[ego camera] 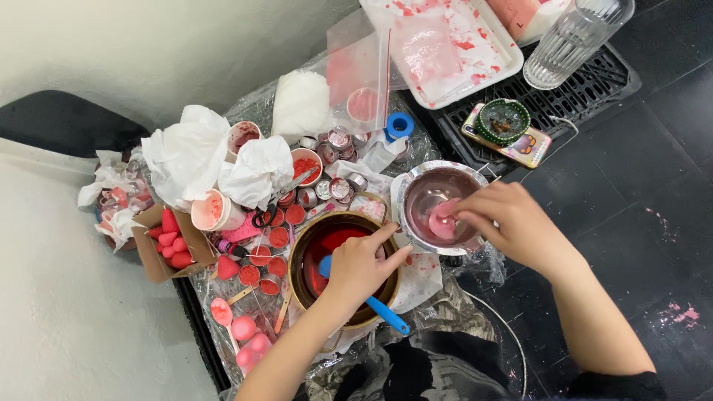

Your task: The person is mixing red and pink wax in different containers and pouring it as part of candle making.

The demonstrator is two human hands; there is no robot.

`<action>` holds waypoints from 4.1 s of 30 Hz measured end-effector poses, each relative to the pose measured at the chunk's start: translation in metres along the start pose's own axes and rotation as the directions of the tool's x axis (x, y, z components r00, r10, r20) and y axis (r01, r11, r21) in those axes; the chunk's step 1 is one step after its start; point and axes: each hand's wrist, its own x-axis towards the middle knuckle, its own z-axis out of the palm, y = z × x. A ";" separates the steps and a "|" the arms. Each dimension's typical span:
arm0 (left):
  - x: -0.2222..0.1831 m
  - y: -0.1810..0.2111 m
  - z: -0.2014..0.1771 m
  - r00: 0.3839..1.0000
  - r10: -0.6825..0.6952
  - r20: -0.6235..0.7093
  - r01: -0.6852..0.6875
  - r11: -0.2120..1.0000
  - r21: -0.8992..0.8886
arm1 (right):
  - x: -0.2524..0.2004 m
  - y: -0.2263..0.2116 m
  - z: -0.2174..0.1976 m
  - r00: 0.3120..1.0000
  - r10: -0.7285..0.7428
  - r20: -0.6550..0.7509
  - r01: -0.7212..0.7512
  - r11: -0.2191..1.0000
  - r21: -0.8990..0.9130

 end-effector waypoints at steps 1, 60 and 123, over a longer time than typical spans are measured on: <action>0.001 0.001 -0.003 1.000 0.001 0.001 -0.001 1.000 0.001 | -0.003 0.006 0.000 1.000 0.001 -0.001 -0.001 1.000 0.001; -0.278 -0.109 -0.031 0.658 -0.145 -0.739 0.402 0.897 0.182 | -0.020 -0.232 0.269 0.926 -0.358 0.118 0.376 0.899 -0.224; 0.008 -0.051 -0.030 0.863 0.333 -0.380 -0.193 0.912 0.362 | -0.059 -0.115 0.170 0.979 0.134 -0.156 -0.055 0.902 0.428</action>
